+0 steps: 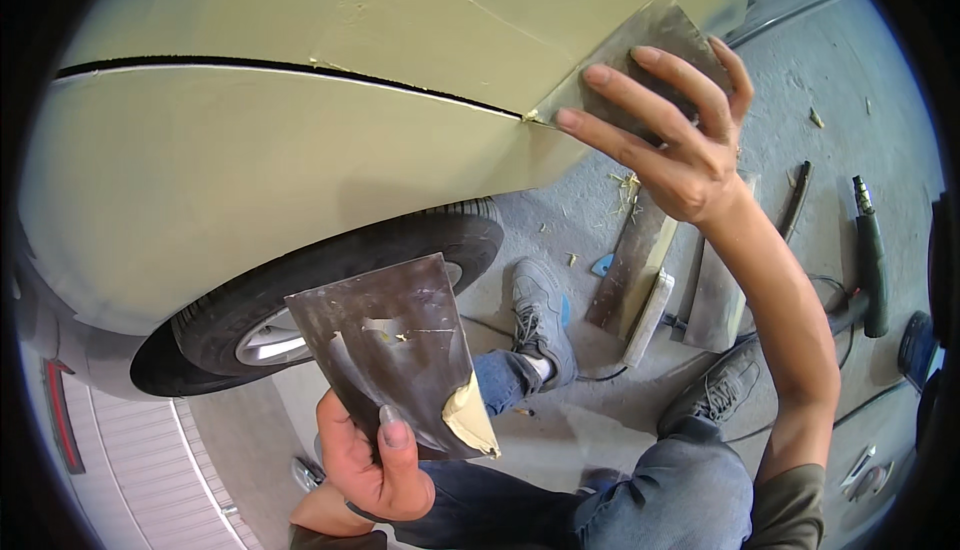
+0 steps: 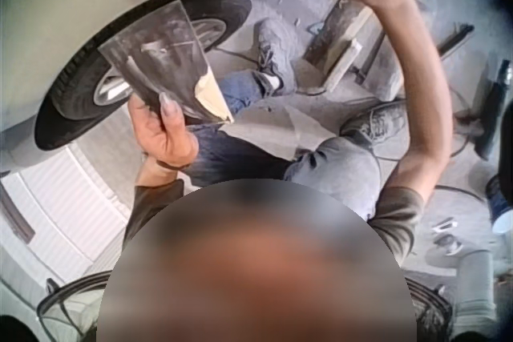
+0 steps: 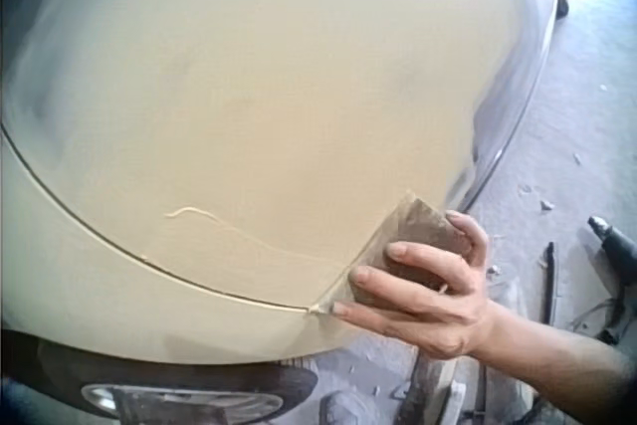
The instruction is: The person uses a heat gun to warm the front bumper area, then applies body filler with a putty knife to fill a gap between panels. The person smooths the filler and checks the surface by hand.
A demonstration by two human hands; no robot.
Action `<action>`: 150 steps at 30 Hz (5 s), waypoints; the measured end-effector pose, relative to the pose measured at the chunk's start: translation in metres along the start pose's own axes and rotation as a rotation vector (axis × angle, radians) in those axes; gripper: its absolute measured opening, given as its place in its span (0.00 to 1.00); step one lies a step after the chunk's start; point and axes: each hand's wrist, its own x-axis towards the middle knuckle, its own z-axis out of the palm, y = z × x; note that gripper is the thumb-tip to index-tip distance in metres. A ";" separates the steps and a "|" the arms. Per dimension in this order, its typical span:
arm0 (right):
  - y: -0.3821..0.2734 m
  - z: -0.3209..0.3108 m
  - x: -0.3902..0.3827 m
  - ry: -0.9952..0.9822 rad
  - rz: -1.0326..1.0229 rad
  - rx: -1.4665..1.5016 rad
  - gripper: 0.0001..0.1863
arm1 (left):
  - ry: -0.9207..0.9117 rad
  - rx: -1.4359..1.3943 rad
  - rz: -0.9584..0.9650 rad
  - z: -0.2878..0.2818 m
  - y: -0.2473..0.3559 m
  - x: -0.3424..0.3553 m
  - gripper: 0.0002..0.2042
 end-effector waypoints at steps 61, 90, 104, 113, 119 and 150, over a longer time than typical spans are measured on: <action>-0.012 -0.015 0.127 0.074 -0.082 0.132 0.24 | 0.196 -0.153 0.021 0.011 -0.006 -0.014 0.18; -0.017 -0.013 0.105 0.032 -0.067 0.079 0.25 | 0.070 -0.060 0.000 0.004 -0.012 -0.010 0.22; 0.002 0.004 0.010 -0.059 -0.048 0.152 0.27 | 0.065 -0.043 0.018 0.005 -0.015 -0.010 0.22; 0.016 0.011 -0.036 -0.119 -0.029 0.105 0.27 | 0.010 -0.017 0.012 0.002 -0.014 -0.006 0.23; 0.016 -0.016 -0.029 -0.295 0.022 0.108 0.27 | 0.031 -0.026 0.020 0.002 -0.013 -0.009 0.22; -0.015 -0.007 0.105 0.082 -0.094 0.066 0.27 | 0.091 0.018 -0.035 0.000 -0.019 -0.013 0.21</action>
